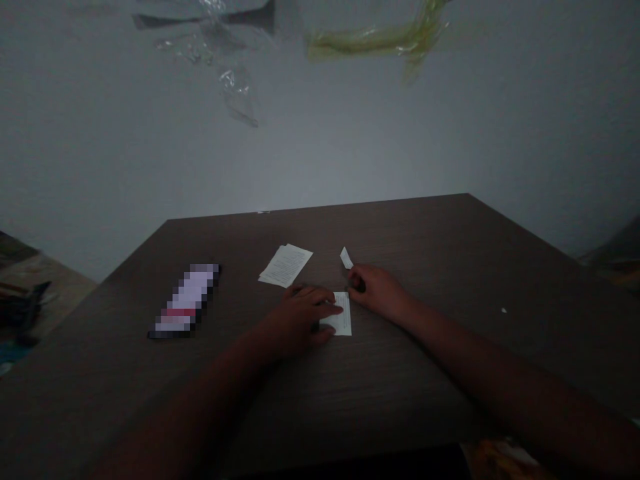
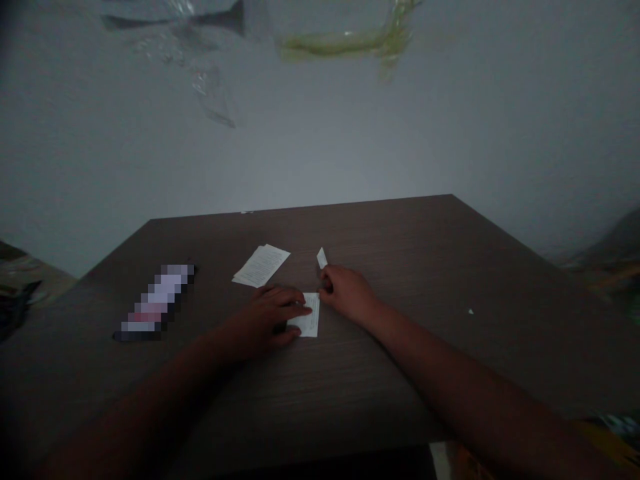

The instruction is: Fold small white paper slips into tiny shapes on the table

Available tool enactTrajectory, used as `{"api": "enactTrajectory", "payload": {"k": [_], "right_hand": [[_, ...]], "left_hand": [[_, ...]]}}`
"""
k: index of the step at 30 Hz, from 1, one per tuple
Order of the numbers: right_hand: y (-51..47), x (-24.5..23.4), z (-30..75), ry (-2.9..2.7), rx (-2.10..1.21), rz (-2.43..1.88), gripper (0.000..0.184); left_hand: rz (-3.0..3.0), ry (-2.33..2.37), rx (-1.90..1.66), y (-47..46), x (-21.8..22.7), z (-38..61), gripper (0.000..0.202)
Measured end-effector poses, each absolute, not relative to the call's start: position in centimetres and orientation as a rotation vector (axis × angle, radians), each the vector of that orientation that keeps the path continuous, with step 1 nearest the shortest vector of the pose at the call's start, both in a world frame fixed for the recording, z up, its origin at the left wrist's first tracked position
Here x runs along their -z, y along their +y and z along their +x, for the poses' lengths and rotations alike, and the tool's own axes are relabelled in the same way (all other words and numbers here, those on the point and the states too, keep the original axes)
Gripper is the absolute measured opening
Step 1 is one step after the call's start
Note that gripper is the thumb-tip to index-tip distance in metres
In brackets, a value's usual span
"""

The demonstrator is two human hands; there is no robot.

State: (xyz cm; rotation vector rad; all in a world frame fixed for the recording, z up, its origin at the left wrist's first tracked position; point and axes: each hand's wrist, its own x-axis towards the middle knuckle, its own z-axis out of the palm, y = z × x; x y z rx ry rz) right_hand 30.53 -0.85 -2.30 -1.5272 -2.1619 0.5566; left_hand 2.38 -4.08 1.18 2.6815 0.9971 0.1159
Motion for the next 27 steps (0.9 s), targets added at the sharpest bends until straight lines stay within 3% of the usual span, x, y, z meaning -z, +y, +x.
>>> {"api": "enactTrajectory", "payload": {"k": [6,16,27], "right_hand": [[-1.4,2.2,30.9,-2.229,-0.578,-1.442,0.025],[-1.3,1.9,29.9,-2.135,-0.551,-1.551,0.016],[-2.3,0.4,30.6,-2.317,-0.527,-1.533,0.022]], "left_hand": [[2.674,0.999,-0.119,-4.0,-0.8,2.0,0.044],[2.629,1.01,-0.093,-4.0,-0.9,2.3,0.045],[2.662,1.034,-0.13,-3.9,-0.6,2.4,0.042]]}}
